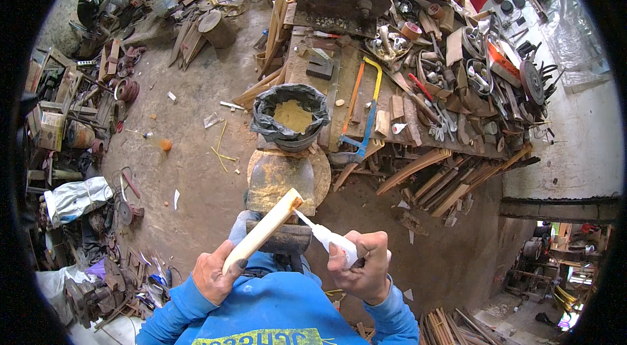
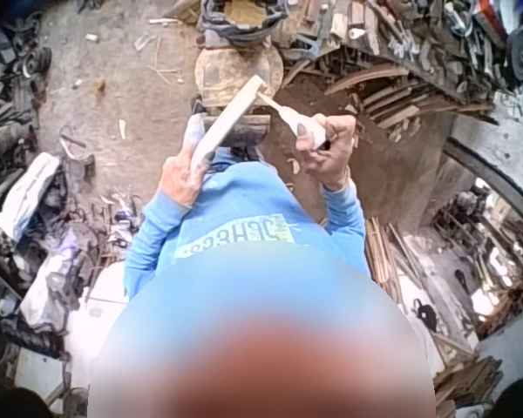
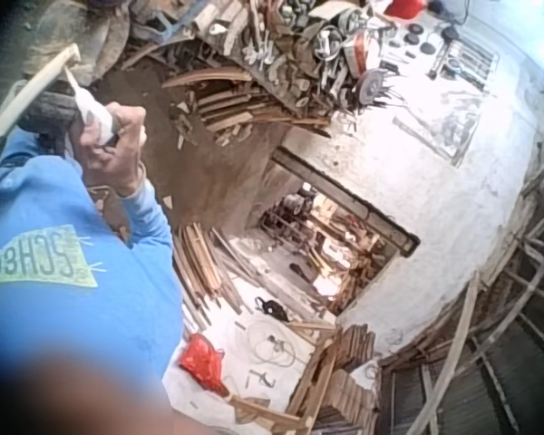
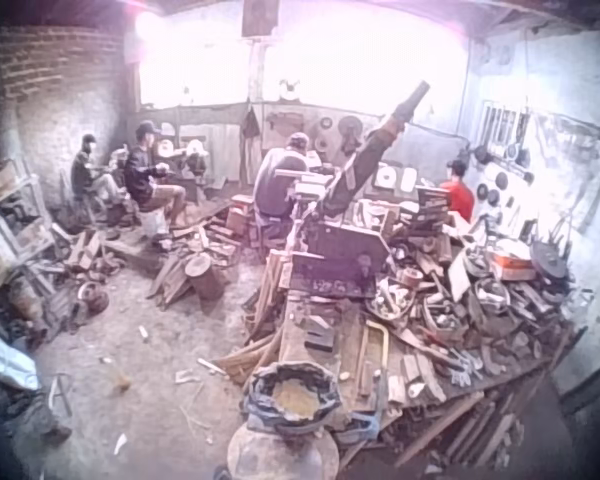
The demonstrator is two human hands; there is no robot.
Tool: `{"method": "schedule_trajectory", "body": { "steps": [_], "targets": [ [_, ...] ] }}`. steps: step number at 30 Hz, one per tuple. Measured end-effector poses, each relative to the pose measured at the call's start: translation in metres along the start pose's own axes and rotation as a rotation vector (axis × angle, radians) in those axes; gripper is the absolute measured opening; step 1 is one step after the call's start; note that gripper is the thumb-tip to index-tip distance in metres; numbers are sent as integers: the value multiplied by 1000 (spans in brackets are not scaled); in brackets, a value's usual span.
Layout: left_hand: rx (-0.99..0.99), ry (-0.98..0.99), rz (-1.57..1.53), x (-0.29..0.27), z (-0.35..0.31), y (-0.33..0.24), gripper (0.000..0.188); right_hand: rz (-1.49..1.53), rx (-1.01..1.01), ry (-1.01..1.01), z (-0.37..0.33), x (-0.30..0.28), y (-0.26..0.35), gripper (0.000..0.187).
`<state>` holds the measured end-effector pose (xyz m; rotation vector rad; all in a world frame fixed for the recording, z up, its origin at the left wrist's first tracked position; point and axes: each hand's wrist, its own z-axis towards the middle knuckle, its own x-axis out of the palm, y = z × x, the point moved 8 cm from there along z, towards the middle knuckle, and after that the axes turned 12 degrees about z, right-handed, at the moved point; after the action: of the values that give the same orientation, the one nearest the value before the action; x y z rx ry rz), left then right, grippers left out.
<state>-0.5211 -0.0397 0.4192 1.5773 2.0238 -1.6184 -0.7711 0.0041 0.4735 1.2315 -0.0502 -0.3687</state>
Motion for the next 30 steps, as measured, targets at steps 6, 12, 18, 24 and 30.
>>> {"method": "schedule_trajectory", "body": {
  "steps": [6, 12, 18, 24, 30],
  "targets": [
    [0, 3, 18, -1, -1, 1, 24, -75, -15, -22, 1, -3, 8, 35],
    [-54, -196, 106, -19, -1, 20, 28, 379, 278, -13, 58, 2, -34, 36],
    [77, -573, 422, -31, -11, 43, 37, 224, 112, 181, 162, 69, -90, 25],
    [350, -689, 307, -41, -37, 90, 46, -492, 5, 396, 199, 113, -137, 36],
    [372, -680, 21, -39, -57, 118, 56, -872, 249, 587, 192, 118, -185, 35]
  ]
}}
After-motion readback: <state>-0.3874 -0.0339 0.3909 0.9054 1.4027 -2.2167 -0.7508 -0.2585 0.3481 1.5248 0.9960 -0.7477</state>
